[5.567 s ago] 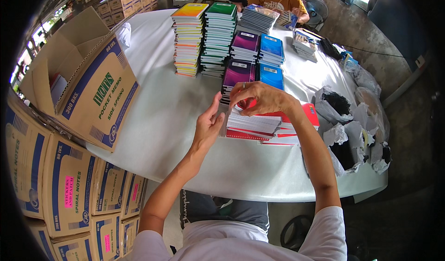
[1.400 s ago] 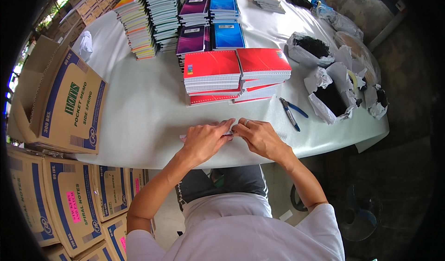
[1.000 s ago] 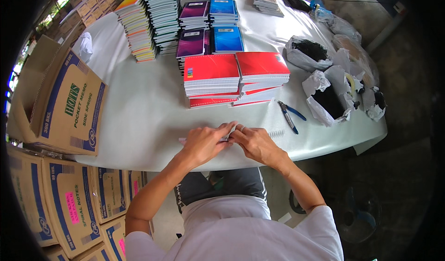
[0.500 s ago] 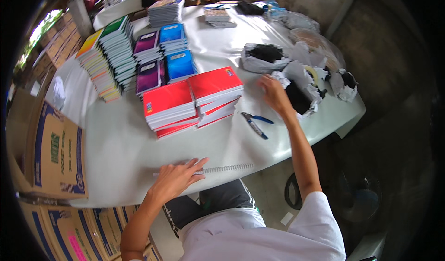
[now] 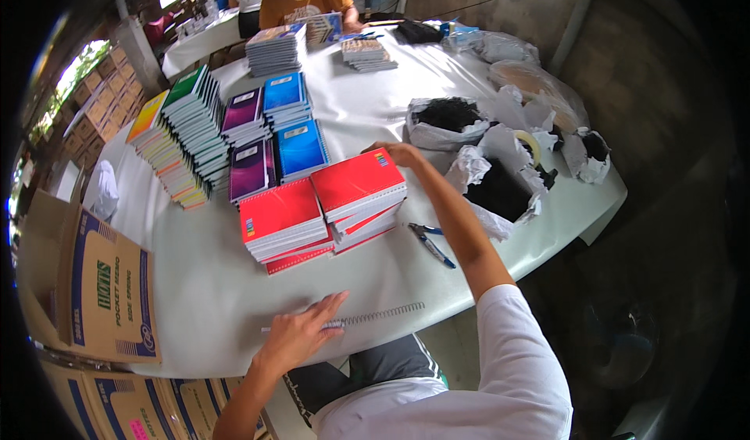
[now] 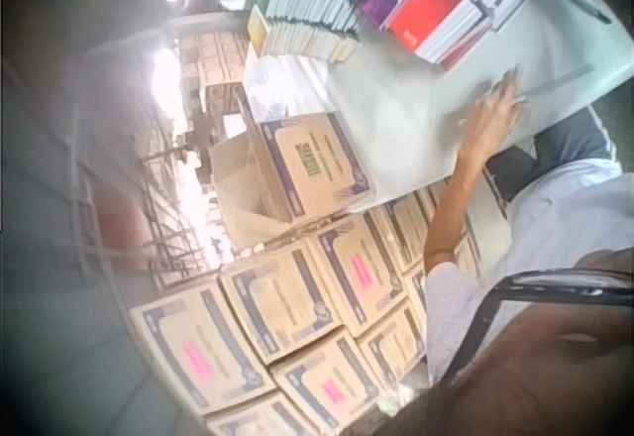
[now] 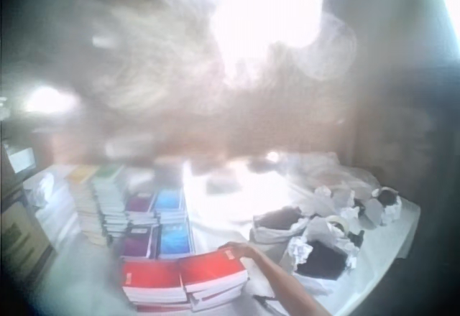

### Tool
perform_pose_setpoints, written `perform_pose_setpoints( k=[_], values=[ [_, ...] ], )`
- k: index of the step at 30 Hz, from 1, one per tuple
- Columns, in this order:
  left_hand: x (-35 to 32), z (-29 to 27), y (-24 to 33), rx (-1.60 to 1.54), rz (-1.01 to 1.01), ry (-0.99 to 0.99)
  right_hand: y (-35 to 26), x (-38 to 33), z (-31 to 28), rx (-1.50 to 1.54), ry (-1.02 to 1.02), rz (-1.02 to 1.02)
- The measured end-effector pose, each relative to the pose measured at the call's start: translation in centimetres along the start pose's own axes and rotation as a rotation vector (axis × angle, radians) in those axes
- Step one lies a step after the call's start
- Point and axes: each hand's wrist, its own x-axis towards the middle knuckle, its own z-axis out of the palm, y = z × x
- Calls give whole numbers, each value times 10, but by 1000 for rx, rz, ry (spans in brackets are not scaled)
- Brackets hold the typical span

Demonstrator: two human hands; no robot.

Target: The person assembles spiral notebooks by picking up a stack of paper, inserting a plastic spiral into the pre-punched holes by hand, and then placing the finished notebook aside.

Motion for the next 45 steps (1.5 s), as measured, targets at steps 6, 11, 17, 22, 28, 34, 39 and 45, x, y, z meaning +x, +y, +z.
perform_pose_setpoints(
  k=[6, 11, 17, 22, 28, 34, 39, 45],
  values=[
    [-9, -11, 4, 113, -159, -215, -102, -43, -21, -803, 707, 297],
    [-25, -5, -3, 305, -70, 54, -236, -161, 16, -161, 910, 443],
    [-35, -16, -5, 140, -60, -215, -233, -165, 151, -179, 229, 330],
    [-42, -5, -13, 100, -31, -158, -244, -167, 137, -609, -99, 116],
    [-39, -2, -20, 244, -76, 163, -260, -138, 117, 52, -236, 169],
    [-33, -8, -23, 115, -235, 10, -264, -108, 129, 440, -495, 108],
    [-31, -9, -24, 98, -306, -77, -261, -110, 130, 678, -429, 56],
    [-33, -6, -28, 48, -276, -9, -258, -109, 139, 807, -410, -17]
  ],
)
